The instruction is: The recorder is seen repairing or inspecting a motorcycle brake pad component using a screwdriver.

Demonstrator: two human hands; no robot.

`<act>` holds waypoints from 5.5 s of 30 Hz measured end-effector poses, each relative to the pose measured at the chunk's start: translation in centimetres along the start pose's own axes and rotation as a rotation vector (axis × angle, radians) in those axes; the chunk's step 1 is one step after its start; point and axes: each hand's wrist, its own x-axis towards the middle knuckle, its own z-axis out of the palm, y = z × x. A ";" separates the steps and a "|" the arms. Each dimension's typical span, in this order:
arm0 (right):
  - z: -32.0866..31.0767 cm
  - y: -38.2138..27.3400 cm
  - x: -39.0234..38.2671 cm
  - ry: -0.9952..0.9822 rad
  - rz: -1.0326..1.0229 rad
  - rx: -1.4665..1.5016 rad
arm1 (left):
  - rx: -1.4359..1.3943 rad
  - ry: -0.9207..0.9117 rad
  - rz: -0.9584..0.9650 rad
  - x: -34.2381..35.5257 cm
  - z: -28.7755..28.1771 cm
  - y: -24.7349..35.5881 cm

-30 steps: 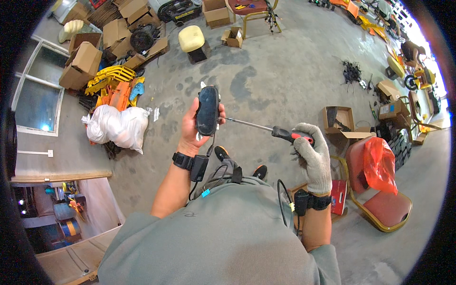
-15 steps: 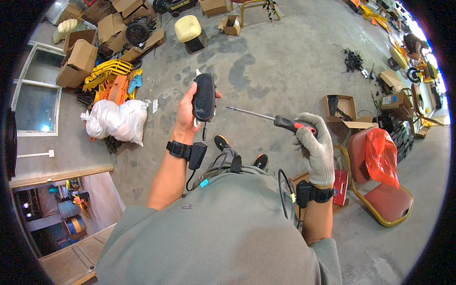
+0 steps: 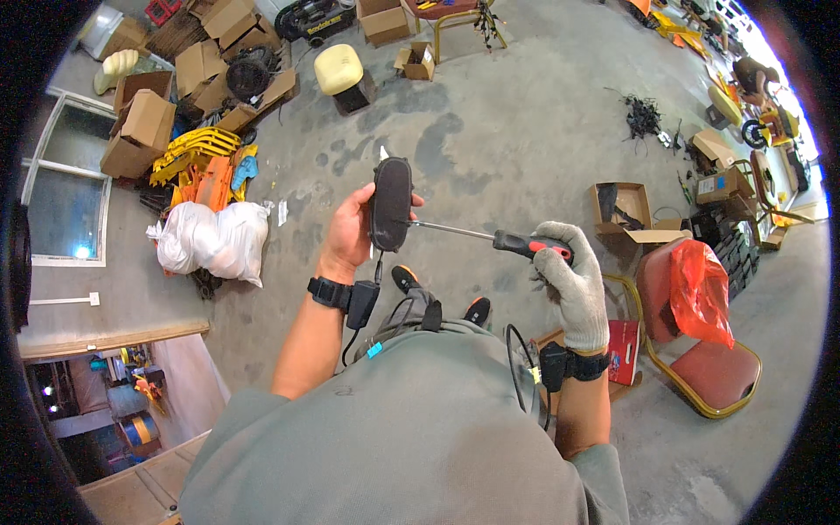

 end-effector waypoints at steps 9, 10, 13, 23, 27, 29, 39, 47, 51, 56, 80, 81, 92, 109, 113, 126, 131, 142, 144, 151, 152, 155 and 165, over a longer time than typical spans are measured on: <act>0.1 -0.4 0.2 0.011 -0.025 0.049 | 0.020 -0.124 0.073 -0.5 0.9 0.4; 0.0 -0.4 0.3 0.014 -0.026 0.042 | 0.020 -0.126 0.071 -0.6 1.1 0.5; 0.0 -0.5 0.3 0.029 -0.026 0.062 | 0.074 -0.114 0.067 -0.9 1.5 0.8; 0.5 -0.9 0.0 0.117 -0.041 0.148 | 0.235 -0.186 0.127 -1.6 2.4 0.9; 0.9 -1.3 -0.1 0.136 -0.036 0.109 | 0.390 -0.161 0.128 -2.3 3.3 1.1; 1.2 -1.3 -0.1 0.129 -0.081 0.128 | 0.406 -0.176 0.137 -2.5 3.3 1.0; 1.1 -1.6 -0.7 0.094 -0.085 0.080 | 0.470 -0.206 0.148 -3.2 3.0 1.1; 1.2 -1.2 -1.2 0.080 -0.103 0.074 | 0.511 -0.210 0.137 -3.7 2.8 1.1; 1.1 -1.6 -1.2 0.092 -0.102 0.053 | 0.552 -0.219 0.112 -3.7 2.9 1.3; 1.5 -2.4 -1.5 0.121 -0.111 0.004 | 0.609 -0.222 0.113 -3.8 3.1 1.6; -0.8 -1.1 -3.8 0.017 0.009 -0.128 | 0.576 -0.215 0.041 -2.8 2.7 -0.2; -1.1 -0.8 -3.9 -0.004 0.025 -0.146 | 0.572 -0.226 0.044 -2.9 2.6 -0.4; -1.5 -0.9 -4.2 -0.028 0.134 -0.046 | 0.617 -0.261 -0.049 -3.3 2.7 0.3; -2.0 1.9 -5.2 -0.046 0.047 -0.077 | 0.709 -0.244 -0.047 -3.7 3.1 0.0; -1.7 0.7 -4.5 0.019 0.043 -0.122 | 0.770 -0.285 0.032 -2.9 2.6 -0.5; -2.0 0.4 -4.7 0.083 -0.026 -0.134 | 0.764 -0.305 0.071 -3.3 4.4 0.1; -2.0 0.9 -4.9 0.101 0.060 -0.056 | 0.776 -0.293 0.049 -3.9 4.1 -0.3; -2.6 1.2 -4.5 0.088 0.062 -0.038 | 0.768 -0.314 0.058 -3.7 4.2 -0.2; -1.9 0.7 -5.1 0.072 0.006 -0.044 | 0.758 -0.313 0.055 -3.7 4.1 -0.2; -2.1 1.0 -4.6 0.131 -0.036 -0.223 | 0.758 -0.316 0.070 -3.6 4.2 -0.3; -2.3 1.3 -4.4 0.131 -0.039 -0.221 | 0.752 -0.307 0.056 -3.7 4.3 -0.2; -2.3 1.3 -4.2 0.124 0.052 -0.022 | 0.749 -0.299 0.059 -3.7 4.5 -0.2; -3.4 3.3 -3.8 0.120 0.039 -0.015 | 0.720 -0.286 0.041 -3.6 5.2 -0.5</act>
